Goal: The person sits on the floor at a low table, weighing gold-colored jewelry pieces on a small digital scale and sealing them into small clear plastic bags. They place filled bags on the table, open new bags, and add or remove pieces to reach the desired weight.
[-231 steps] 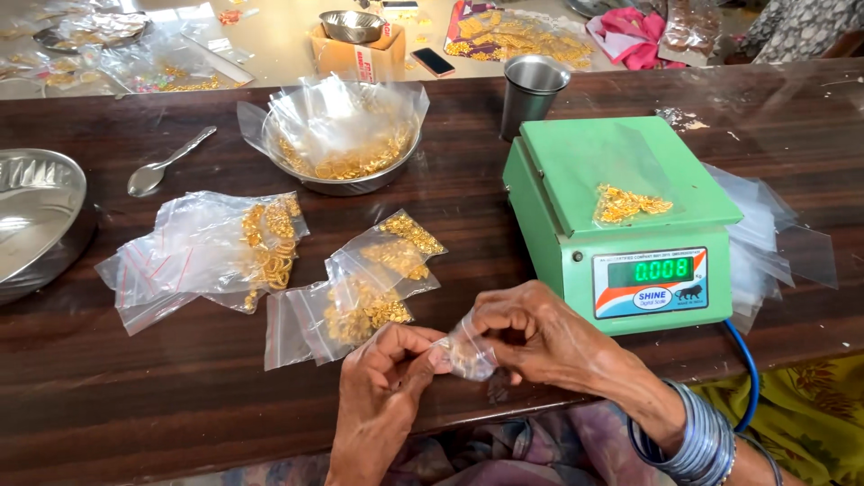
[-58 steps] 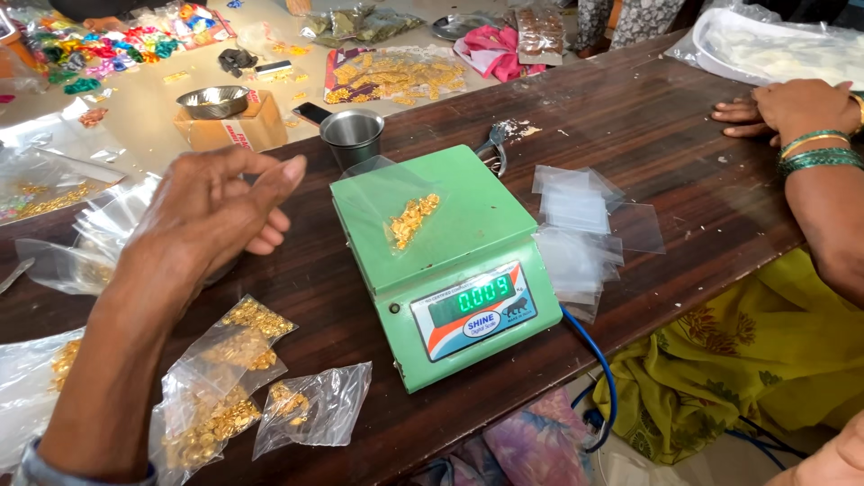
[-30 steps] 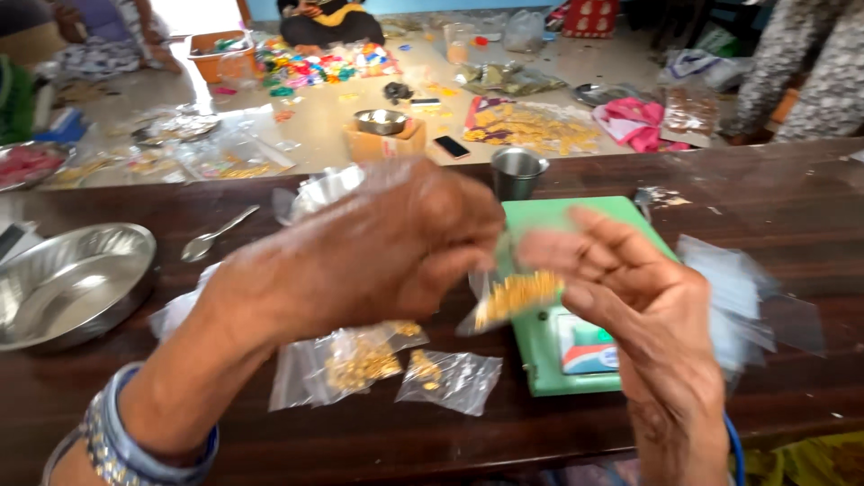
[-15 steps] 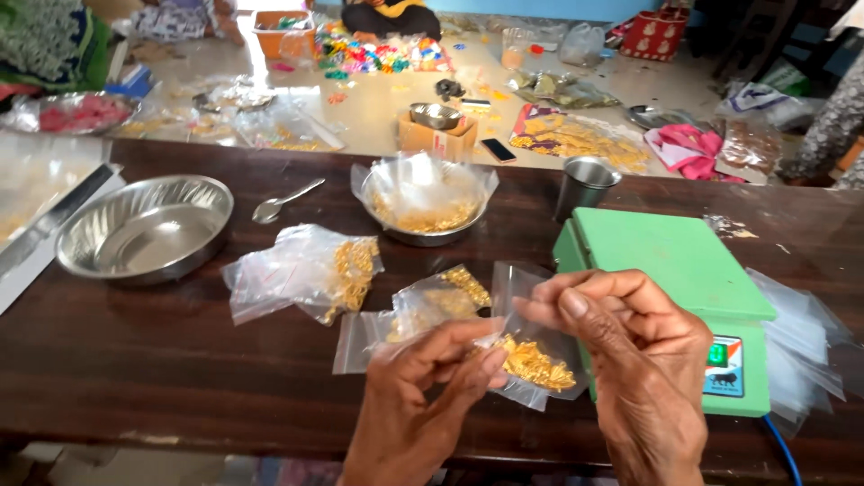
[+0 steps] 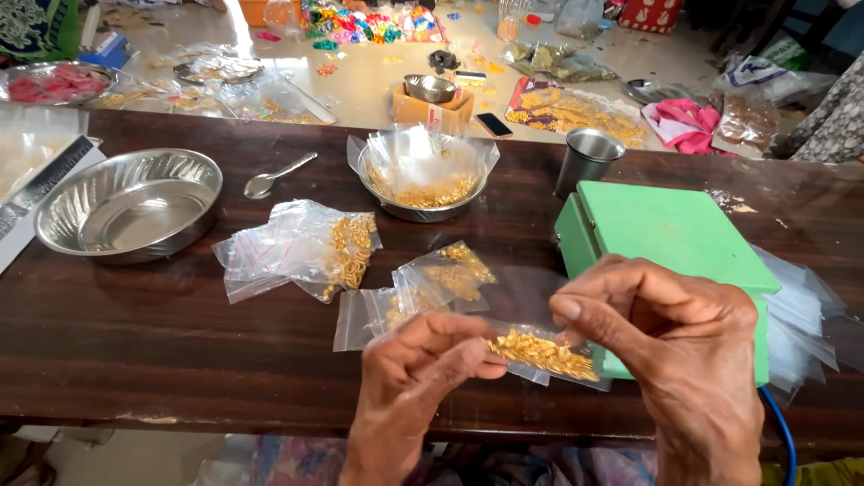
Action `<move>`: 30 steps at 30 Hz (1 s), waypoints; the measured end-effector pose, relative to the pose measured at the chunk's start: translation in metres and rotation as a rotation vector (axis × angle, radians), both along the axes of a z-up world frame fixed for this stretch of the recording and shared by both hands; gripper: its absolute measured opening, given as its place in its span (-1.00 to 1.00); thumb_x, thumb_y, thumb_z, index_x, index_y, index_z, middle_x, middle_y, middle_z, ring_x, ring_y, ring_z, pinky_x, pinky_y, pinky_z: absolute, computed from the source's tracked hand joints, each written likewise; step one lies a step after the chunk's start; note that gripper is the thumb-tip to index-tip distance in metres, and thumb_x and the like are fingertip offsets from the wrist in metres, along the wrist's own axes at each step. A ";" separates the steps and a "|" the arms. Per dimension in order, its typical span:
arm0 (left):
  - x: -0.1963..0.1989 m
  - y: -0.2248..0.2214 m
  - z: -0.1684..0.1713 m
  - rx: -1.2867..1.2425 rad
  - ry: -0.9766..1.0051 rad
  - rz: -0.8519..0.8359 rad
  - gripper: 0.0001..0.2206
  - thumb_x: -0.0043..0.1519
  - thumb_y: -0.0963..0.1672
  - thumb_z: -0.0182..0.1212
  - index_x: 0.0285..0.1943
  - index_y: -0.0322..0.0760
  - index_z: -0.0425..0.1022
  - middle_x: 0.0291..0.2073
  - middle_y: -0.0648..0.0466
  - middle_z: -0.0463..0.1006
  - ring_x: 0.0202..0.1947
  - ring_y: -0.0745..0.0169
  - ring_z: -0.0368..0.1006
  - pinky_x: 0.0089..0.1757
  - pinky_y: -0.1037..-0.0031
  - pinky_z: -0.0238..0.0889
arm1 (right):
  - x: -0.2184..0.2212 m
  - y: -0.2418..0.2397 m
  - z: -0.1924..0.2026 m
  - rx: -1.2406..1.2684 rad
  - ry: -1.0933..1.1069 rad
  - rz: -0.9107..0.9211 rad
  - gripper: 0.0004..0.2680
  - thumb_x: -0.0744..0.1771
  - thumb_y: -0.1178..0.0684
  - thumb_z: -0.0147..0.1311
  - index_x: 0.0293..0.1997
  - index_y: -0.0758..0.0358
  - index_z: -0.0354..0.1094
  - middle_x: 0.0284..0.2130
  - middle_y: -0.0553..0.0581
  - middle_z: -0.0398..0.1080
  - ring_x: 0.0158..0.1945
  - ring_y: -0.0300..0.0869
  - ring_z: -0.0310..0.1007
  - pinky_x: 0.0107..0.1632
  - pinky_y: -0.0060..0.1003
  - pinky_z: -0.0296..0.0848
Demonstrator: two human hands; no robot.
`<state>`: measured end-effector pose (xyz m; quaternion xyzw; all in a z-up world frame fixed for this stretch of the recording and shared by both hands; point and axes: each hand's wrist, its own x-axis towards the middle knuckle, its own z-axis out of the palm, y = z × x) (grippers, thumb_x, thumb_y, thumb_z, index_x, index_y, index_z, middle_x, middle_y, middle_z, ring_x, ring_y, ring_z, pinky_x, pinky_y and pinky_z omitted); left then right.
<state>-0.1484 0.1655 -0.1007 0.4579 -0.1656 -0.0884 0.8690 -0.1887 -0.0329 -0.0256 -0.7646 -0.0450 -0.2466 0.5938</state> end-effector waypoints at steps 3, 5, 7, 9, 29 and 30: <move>0.008 0.010 -0.003 0.101 -0.034 -0.092 -0.81 0.20 -0.20 0.29 -0.06 -0.48 0.61 -0.26 -0.09 0.74 -0.29 0.23 0.64 -0.23 0.48 0.56 | 0.005 0.009 0.006 -0.335 0.029 -0.010 -0.97 0.25 0.22 0.25 -0.36 0.36 0.55 -0.47 0.08 0.58 -0.43 -0.29 0.52 -0.41 -0.42 0.46; 0.015 0.015 -0.001 0.179 -0.044 -0.111 -0.81 0.19 -0.19 0.34 -0.11 -0.50 0.63 -0.26 -0.10 0.74 -0.27 0.30 0.62 -0.19 0.52 0.52 | 0.012 0.012 0.001 -0.130 0.163 -0.016 -0.95 0.28 0.24 0.24 -0.38 0.40 0.59 -0.48 0.10 0.58 -0.44 -0.28 0.48 -0.39 -0.44 0.41; 0.023 0.023 0.004 0.178 -0.053 -0.089 -0.82 0.20 -0.17 0.34 -0.14 -0.50 0.64 -0.27 -0.10 0.75 -0.26 0.31 0.63 -0.16 0.52 0.52 | 0.015 0.014 -0.002 -0.082 0.172 0.018 -0.97 0.25 0.24 0.27 -0.35 0.38 0.59 -0.47 0.08 0.57 -0.41 -0.31 0.49 -0.37 -0.44 0.46; 0.029 0.031 0.001 0.180 -0.057 -0.072 -0.82 0.21 -0.16 0.35 -0.17 -0.49 0.65 -0.28 -0.10 0.75 -0.24 0.33 0.64 -0.14 0.52 0.52 | 0.019 0.011 -0.016 -0.030 0.187 0.048 -0.94 0.22 0.24 0.30 -0.32 0.37 0.60 -0.47 0.05 0.57 -0.39 -0.33 0.51 -0.35 -0.44 0.51; 0.178 -0.038 0.060 1.529 -1.201 0.214 -0.58 -0.15 -0.16 0.44 -0.04 -0.19 0.66 0.34 -0.48 0.13 0.43 -0.50 -0.09 0.27 -0.17 -0.13 | 0.136 0.004 0.040 -0.734 -0.436 -0.547 -0.91 0.39 0.31 0.09 -0.30 0.41 0.29 -0.56 0.21 0.45 -0.56 -0.13 0.55 -0.51 -0.26 0.44; 0.196 -0.055 0.050 1.523 -1.205 0.210 -0.58 -0.15 -0.16 0.44 -0.04 -0.19 0.66 0.34 -0.48 0.13 0.43 -0.50 -0.09 0.27 -0.17 -0.13 | 0.142 0.000 0.039 -0.738 -0.434 -0.553 -0.91 0.39 0.31 0.09 -0.30 0.41 0.29 -0.56 0.21 0.45 -0.56 -0.13 0.55 -0.51 -0.26 0.44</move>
